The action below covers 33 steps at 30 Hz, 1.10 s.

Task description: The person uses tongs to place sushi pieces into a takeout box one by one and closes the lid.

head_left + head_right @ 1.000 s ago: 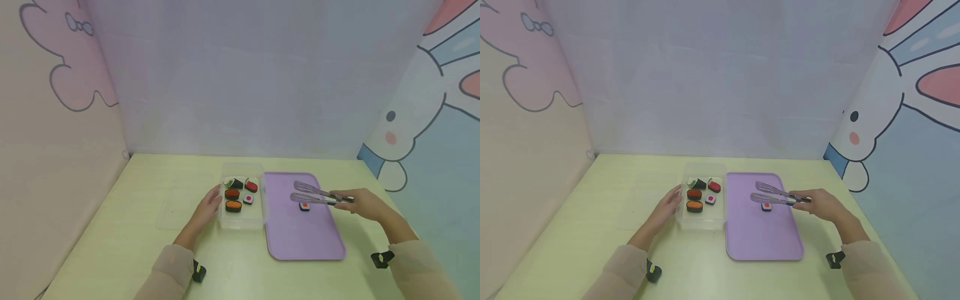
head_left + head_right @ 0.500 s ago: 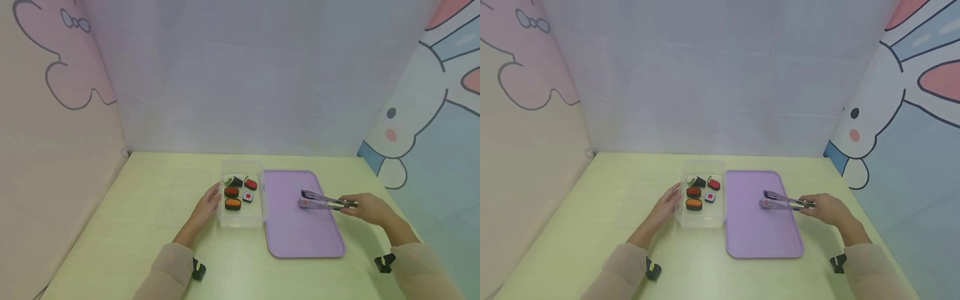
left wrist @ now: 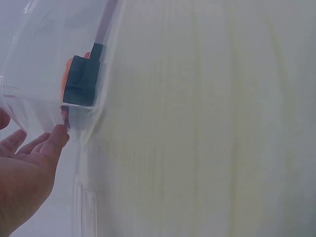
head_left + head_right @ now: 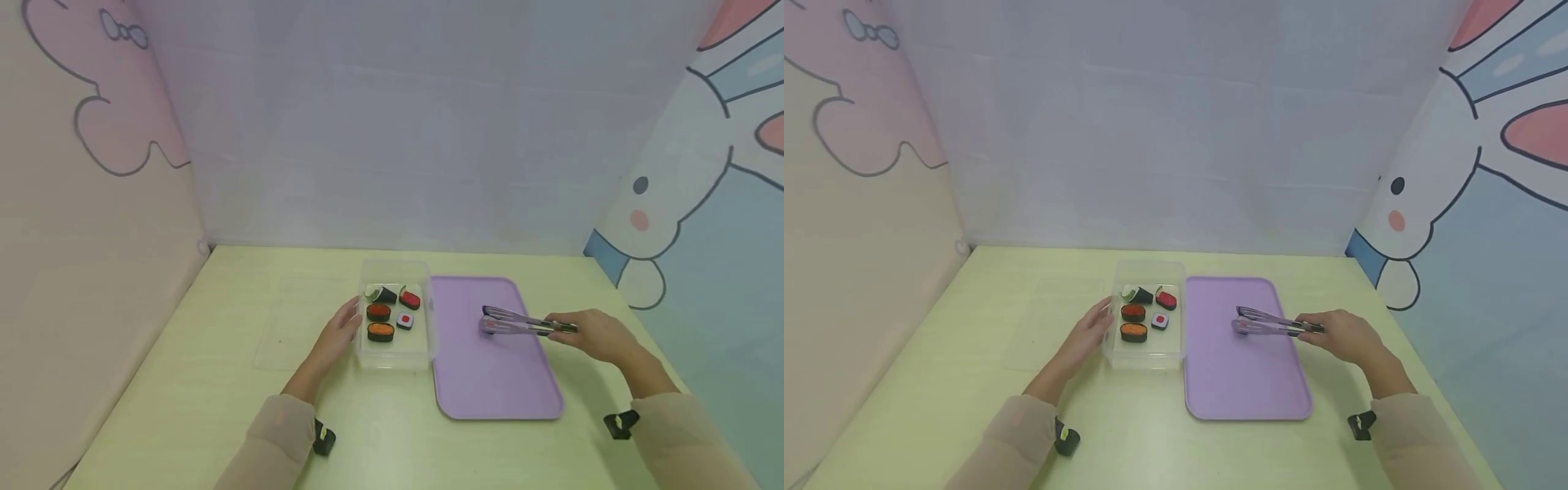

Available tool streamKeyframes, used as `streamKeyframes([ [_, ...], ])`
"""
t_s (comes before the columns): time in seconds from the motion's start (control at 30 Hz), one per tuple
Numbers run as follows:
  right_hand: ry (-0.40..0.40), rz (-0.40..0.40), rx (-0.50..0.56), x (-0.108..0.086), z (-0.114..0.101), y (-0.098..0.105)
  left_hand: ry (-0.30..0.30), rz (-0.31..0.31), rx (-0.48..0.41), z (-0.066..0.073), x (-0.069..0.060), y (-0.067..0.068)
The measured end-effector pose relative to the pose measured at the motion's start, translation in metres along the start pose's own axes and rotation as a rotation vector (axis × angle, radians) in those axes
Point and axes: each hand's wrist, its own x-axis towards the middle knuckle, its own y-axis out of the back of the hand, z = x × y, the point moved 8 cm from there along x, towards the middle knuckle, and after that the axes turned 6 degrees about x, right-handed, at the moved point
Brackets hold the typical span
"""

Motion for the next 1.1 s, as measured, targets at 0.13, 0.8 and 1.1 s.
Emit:
streamKeyframes([
  [0.13, 0.041, 0.031, 0.000, 0.013, -0.021, 0.012, 0.006, 0.004, 0.000, -0.007, 0.003, 0.000],
  [0.8, 0.303, -0.054, -0.032, 0.072, -0.139, -0.005, 0.008, 0.036, 0.003, -0.003, 0.001, 0.000],
  [1.1, 0.386, -0.089, -0.142, 0.078, -0.155, -0.014, 0.010, 0.025, -0.007, -0.006, 0.003, 0.000],
])
